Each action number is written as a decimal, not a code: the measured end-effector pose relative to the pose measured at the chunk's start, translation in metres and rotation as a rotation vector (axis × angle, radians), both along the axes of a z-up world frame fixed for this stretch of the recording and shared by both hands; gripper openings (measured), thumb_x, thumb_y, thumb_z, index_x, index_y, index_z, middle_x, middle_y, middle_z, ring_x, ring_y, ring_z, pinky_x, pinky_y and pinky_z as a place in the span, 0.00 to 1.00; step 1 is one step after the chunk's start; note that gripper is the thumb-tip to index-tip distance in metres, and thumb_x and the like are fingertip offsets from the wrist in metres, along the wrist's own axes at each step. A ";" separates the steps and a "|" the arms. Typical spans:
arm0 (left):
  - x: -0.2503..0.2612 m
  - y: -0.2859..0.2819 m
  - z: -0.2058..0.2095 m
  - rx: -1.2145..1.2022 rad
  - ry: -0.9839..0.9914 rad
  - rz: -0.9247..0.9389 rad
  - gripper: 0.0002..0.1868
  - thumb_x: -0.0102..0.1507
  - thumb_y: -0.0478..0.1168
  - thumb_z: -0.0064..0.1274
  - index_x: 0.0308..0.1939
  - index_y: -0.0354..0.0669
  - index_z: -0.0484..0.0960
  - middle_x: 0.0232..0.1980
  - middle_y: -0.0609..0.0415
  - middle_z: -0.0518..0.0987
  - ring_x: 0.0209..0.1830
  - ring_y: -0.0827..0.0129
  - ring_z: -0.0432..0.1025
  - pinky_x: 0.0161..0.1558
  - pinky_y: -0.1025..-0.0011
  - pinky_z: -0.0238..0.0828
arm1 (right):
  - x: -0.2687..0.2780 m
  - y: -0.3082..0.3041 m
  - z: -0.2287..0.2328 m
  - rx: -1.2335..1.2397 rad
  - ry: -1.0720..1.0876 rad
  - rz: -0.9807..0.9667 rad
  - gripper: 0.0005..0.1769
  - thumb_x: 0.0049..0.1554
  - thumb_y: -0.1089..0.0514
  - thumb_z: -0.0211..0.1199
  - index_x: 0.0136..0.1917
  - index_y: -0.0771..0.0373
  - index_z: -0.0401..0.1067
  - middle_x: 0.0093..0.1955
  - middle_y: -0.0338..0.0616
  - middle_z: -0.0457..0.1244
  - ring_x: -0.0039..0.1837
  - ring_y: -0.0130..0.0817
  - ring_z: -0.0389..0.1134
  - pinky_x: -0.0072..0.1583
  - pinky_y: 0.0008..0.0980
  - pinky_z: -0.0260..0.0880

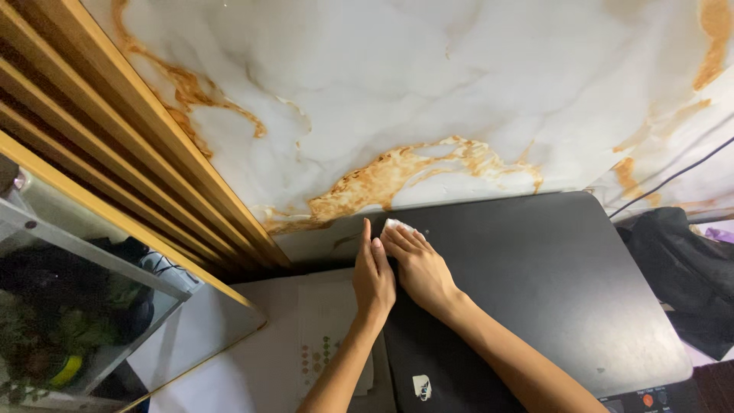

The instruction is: The person wipes the inside of the open printer lid and then the top surface of the printer with a white cloth. The person closes the lid and continues wiping the top surface.

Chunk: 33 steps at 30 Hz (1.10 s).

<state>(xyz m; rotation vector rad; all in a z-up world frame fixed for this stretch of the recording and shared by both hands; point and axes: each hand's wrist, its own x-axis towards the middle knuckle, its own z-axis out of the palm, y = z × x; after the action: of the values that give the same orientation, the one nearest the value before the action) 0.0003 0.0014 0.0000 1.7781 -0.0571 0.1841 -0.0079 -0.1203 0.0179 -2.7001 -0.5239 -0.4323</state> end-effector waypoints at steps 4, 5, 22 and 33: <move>0.001 -0.001 0.002 -0.008 -0.021 0.006 0.31 0.74 0.52 0.28 0.77 0.37 0.57 0.76 0.39 0.65 0.75 0.52 0.64 0.70 0.62 0.62 | -0.004 -0.002 0.000 -0.005 -0.019 0.012 0.27 0.56 0.65 0.55 0.70 0.63 0.68 0.76 0.54 0.58 0.79 0.49 0.55 0.75 0.45 0.54; 0.000 0.000 0.003 -0.020 0.008 0.003 0.31 0.74 0.52 0.29 0.77 0.38 0.57 0.76 0.39 0.66 0.74 0.52 0.64 0.69 0.62 0.62 | -0.002 -0.001 0.000 -0.011 -0.025 0.015 0.27 0.57 0.64 0.55 0.70 0.63 0.68 0.76 0.54 0.58 0.79 0.49 0.55 0.76 0.46 0.54; 0.001 -0.001 0.002 0.003 0.091 0.000 0.31 0.73 0.52 0.28 0.76 0.40 0.58 0.76 0.42 0.65 0.74 0.53 0.64 0.69 0.64 0.62 | 0.030 0.006 0.005 0.102 -0.051 0.004 0.23 0.64 0.52 0.55 0.67 0.66 0.71 0.73 0.56 0.61 0.77 0.52 0.57 0.74 0.48 0.55; 0.003 -0.003 -0.005 0.060 0.078 0.002 0.30 0.73 0.51 0.29 0.77 0.42 0.58 0.74 0.43 0.68 0.71 0.55 0.68 0.67 0.64 0.67 | 0.034 -0.004 0.012 0.233 -0.007 0.018 0.17 0.59 0.55 0.62 0.59 0.62 0.77 0.67 0.50 0.67 0.74 0.46 0.63 0.73 0.47 0.59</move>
<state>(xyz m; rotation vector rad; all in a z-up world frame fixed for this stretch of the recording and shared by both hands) 0.0028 -0.0012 -0.0049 1.8438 -0.0045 0.1158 0.0258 -0.1246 0.0303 -2.4694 -0.4683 -0.4672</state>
